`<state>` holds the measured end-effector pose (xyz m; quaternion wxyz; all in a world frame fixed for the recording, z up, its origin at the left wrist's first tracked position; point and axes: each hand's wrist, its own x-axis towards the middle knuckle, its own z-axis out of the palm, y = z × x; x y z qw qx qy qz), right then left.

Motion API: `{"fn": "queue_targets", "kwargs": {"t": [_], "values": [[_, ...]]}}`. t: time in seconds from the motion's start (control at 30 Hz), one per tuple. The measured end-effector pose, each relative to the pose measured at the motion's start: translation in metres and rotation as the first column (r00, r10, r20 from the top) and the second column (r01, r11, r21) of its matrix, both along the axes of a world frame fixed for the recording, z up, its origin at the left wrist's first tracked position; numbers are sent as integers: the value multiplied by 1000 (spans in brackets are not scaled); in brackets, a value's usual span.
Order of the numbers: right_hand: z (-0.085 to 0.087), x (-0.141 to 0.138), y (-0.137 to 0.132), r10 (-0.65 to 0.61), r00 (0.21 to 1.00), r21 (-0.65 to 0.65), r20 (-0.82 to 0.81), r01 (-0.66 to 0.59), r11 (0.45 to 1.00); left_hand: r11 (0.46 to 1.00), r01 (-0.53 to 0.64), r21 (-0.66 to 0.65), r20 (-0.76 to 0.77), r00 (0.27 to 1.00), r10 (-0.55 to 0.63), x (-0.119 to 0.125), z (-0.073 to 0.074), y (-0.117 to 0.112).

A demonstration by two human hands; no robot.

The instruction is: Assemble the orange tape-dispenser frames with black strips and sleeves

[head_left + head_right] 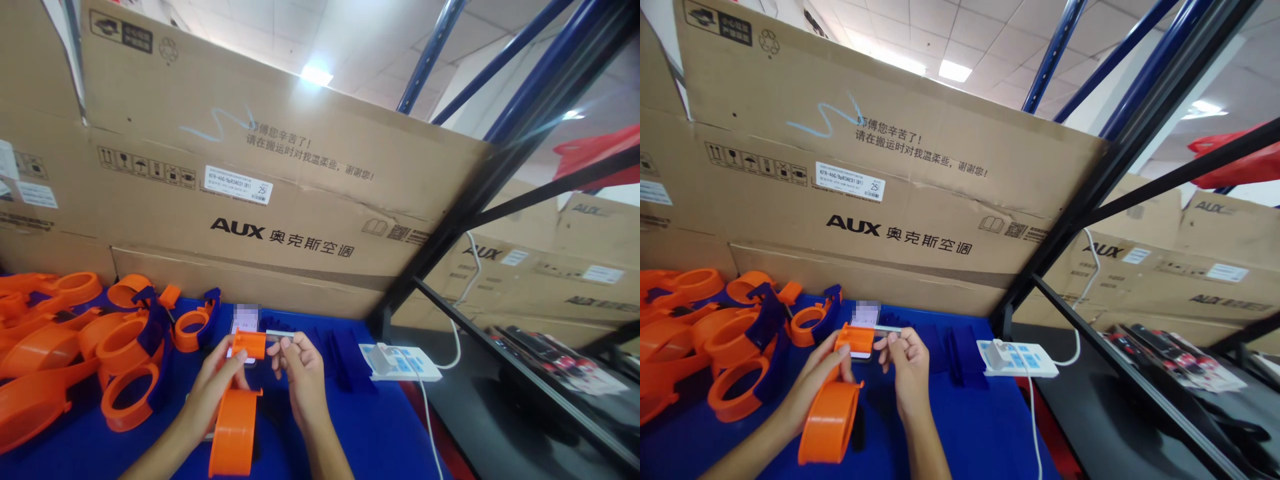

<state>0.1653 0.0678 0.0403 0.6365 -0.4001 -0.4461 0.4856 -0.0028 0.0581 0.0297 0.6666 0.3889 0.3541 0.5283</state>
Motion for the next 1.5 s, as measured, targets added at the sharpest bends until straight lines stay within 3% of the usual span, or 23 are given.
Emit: {"fn": "queue_targets", "kwargs": {"t": [0.37, 0.73, 0.87, 1.0, 1.13, 1.3, 1.5], "values": [[8, 4, -6, 26, 993, 34, 111, -30, 999, 999, -46, 1, -55, 997, 46, -5, 7, 3], [7, 10, -3, 35, 997, 14, 68, -36, 999, 999, 44, 31, -138, 990, -39, -4, 4, 4], [4, 3, -2, -13, 973, 26, 230, 7, 1000, 998, 18, 58, -148, 989, -10, -4, 3, 6], [0, -1, -1, -111, 899, 80, 424, 85, 993, 998, -20, 54, -148, 989, 28, -7, 2, 7], [2, 1, -4, -116, 838, 127, 533, 56, 990, 998, -53, 34, -139, 989, 57, -10, 0, 9], [7, 6, -7, -118, 778, 157, 617, 25, 987, 998, -65, 23, -141, 988, 67, -11, 1, 10], [6, 9, -7, -81, 772, 123, 630, 4, 992, 999, -42, 14, -148, 988, 44, -14, 3, 12]]}}
